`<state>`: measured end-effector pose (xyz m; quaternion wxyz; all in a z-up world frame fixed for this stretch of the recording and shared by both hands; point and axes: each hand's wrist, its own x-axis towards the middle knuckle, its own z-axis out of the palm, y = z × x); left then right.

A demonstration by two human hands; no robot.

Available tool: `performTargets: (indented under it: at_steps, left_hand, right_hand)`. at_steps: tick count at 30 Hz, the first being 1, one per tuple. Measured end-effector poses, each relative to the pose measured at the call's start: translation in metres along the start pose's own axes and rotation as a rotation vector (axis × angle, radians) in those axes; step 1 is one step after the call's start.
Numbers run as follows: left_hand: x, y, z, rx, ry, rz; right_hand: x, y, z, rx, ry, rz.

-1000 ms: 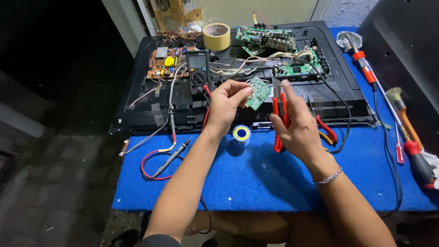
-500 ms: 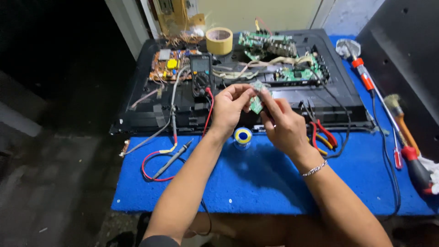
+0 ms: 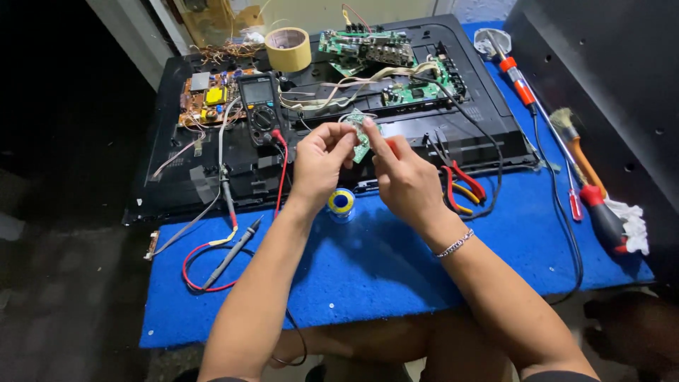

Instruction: Repairing a television circuit board by soldering components and trimming wires.

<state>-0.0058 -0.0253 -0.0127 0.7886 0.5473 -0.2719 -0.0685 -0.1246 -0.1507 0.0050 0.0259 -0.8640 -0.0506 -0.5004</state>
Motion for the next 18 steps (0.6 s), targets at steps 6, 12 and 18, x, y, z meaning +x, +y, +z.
performTargets:
  at_steps: [6, 12, 18]
  left_hand:
    - [-0.006, 0.027, 0.002, -0.034, 0.014, 0.037]
    - [0.003, 0.017, -0.011, -0.047, 0.126, 0.054]
    - [0.002, 0.021, -0.009, -0.04, 0.139, 0.038]
  right_hand:
    - [-0.001, 0.048, -0.016, 0.114, -0.097, 0.23]
    - [-0.013, 0.04, -0.005, 0.08, -0.547, 0.24]
    - [0.003, 0.056, -0.037, -0.005, -0.557, 0.28]
